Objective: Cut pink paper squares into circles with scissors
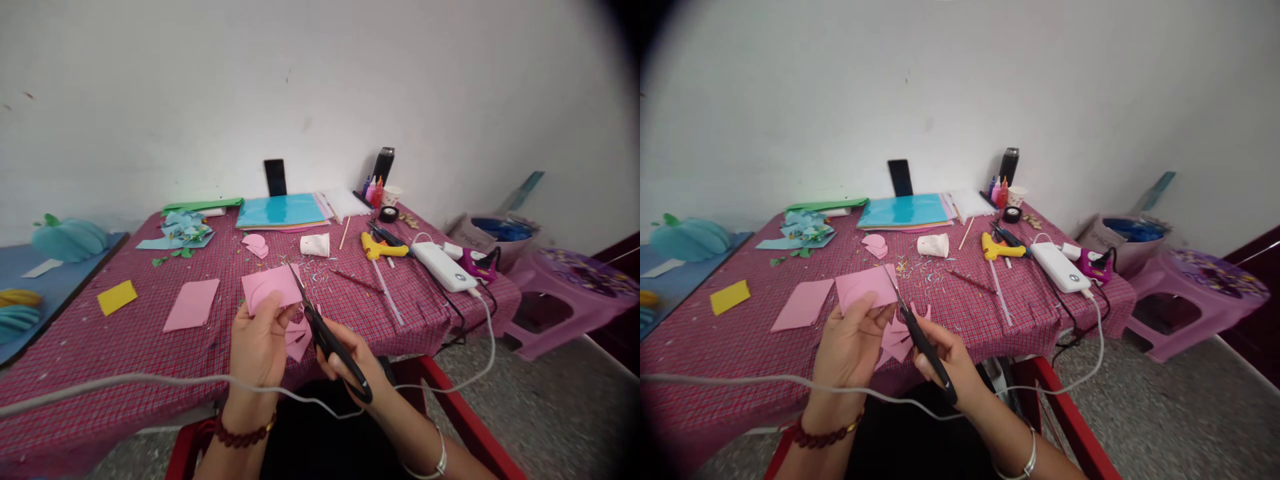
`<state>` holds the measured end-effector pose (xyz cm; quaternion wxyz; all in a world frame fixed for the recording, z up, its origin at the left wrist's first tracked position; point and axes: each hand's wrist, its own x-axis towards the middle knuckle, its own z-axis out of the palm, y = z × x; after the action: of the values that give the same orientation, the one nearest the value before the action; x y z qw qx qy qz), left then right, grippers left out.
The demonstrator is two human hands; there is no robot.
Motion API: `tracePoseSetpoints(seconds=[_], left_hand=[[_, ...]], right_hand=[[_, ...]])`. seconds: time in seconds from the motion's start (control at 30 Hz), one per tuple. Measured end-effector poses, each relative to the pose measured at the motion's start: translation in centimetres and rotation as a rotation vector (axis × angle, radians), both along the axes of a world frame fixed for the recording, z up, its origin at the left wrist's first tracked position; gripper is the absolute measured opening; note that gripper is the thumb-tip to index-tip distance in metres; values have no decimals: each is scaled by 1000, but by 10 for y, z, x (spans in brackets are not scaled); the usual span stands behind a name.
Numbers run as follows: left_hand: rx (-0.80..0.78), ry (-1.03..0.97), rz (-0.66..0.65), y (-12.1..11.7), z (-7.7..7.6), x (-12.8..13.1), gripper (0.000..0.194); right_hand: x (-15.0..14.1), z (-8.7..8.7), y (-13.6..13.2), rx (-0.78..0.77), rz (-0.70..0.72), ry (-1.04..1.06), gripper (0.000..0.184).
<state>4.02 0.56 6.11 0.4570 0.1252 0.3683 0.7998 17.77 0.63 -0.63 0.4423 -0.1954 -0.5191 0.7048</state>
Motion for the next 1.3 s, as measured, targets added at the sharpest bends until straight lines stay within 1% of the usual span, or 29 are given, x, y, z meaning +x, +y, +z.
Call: tracePoseSetpoints(seconds=[0.23,0.43,0.6,0.93,1.1,1.3], left_hand=[[-27,5,7,2,1,-1,19],[-6,-10,8,1,1,-1,19],[3,-7,-20,1,1,-4,19],[-22,77,-88,1,6,-15,21],[-36,137,-104,1,9,-20,21],[-37,156,-113,-1,11,-23,22]], right_hand=[[0,-1,-2,-3,-11,-13,68],[-2,-2,-2,5,-5,-3,67],[0,-1,-1,12,11,28,62],[7,5,3,19,35,9,60],[9,7,3,36,45,-2,59],[8,7,3,31,60,16,59]])
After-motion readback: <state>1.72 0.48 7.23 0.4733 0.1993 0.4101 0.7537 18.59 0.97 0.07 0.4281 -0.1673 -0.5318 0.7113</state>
